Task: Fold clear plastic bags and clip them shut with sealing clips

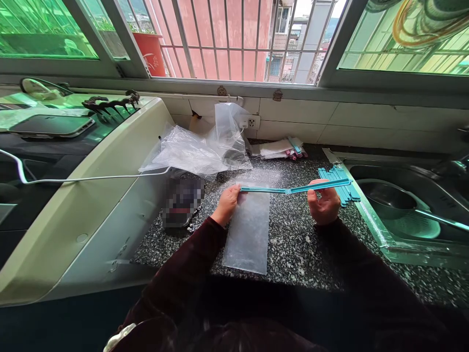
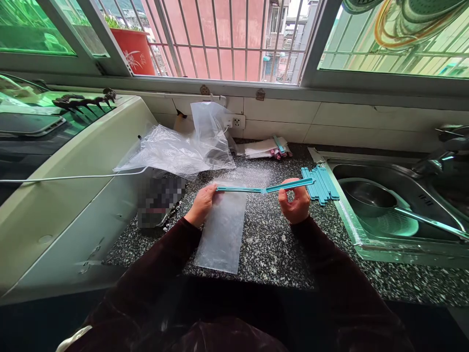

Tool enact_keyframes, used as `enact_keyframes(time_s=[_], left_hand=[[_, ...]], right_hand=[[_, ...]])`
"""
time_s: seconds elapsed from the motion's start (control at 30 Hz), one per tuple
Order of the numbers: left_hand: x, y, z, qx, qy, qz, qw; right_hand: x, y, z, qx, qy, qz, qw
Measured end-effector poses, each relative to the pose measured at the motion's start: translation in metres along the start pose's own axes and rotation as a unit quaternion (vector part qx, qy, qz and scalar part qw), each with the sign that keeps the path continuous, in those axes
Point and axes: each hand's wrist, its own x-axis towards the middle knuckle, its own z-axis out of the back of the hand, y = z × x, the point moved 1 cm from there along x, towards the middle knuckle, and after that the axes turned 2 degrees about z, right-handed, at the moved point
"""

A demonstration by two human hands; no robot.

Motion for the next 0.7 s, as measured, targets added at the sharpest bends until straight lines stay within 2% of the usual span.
enact_keyframes(time_s=[0.27,0.43,0.7], left_hand=[[0.0,-0.001,-0.001,-0.045,-0.008,-0.002,0.999],[0.0,-0.002,-0.001,-0.052,-0.023,0.014,0.998],[0.001,0.0,0.001,-0.052,-0.02,-0.003,0.998]], right_hand=[[-0.005,-0.003,-0.004,0.052,-0.01,-0.101,0.993],[-0.005,-0.004,-0.007,0.094,-0.027,-0.143,0.985],[-0.004,-0.005,-0.012,0.155,-0.049,-0.205,0.965]])
